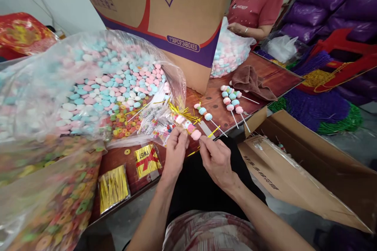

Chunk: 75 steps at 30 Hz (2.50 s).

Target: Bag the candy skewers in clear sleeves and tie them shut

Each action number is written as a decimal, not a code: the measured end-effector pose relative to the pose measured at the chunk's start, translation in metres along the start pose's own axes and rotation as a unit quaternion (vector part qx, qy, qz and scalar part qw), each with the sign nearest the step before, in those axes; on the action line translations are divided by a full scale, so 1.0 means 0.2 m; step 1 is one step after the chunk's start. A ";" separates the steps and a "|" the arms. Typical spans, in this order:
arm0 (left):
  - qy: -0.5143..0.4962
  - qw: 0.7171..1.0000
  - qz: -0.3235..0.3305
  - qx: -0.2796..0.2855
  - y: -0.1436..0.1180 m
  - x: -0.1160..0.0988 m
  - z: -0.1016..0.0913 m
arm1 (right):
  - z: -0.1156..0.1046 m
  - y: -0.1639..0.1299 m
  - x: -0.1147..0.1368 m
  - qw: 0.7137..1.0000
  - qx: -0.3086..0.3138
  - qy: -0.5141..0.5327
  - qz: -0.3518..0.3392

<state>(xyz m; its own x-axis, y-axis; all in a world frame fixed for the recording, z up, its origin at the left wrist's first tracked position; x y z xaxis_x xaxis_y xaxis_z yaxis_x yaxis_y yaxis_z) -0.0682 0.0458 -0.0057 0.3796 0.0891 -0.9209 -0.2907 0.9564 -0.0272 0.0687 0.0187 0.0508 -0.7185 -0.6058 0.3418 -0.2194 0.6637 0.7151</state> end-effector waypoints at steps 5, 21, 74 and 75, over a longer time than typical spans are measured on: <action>-0.031 0.999 -0.039 0.001 0.01 0.04 -0.03 | 0.04 -0.03 -0.02 0.991 0.070 0.089 0.077; -0.215 0.970 -0.099 -0.055 0.08 0.04 -0.01 | 0.07 -0.05 0.01 0.996 0.080 0.046 -0.006; -0.086 0.981 -0.148 -0.093 -0.06 0.10 -0.07 | 0.09 -0.11 -0.07 0.988 0.069 0.103 0.096; -0.080 0.981 -0.147 -0.093 -0.05 0.09 -0.07 | 0.09 -0.11 -0.07 0.987 0.070 0.106 0.097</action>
<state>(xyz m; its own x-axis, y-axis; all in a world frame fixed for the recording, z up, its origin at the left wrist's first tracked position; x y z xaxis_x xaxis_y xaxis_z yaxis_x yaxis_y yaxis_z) -0.0703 0.0333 -0.0283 0.5999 -0.1271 -0.7899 -0.2970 0.8814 -0.3674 0.0729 0.0203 0.0192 -0.6047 -0.5296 0.5949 -0.1901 0.8213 0.5378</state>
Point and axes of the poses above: each hand's wrist, its own y-axis towards the middle knuckle, its own z-axis out of the palm, x = y × z, the point moved 8 cm from there along y, towards the middle knuckle, and after that the axes turned 8 degrees about -y, right-handed, at the moved point
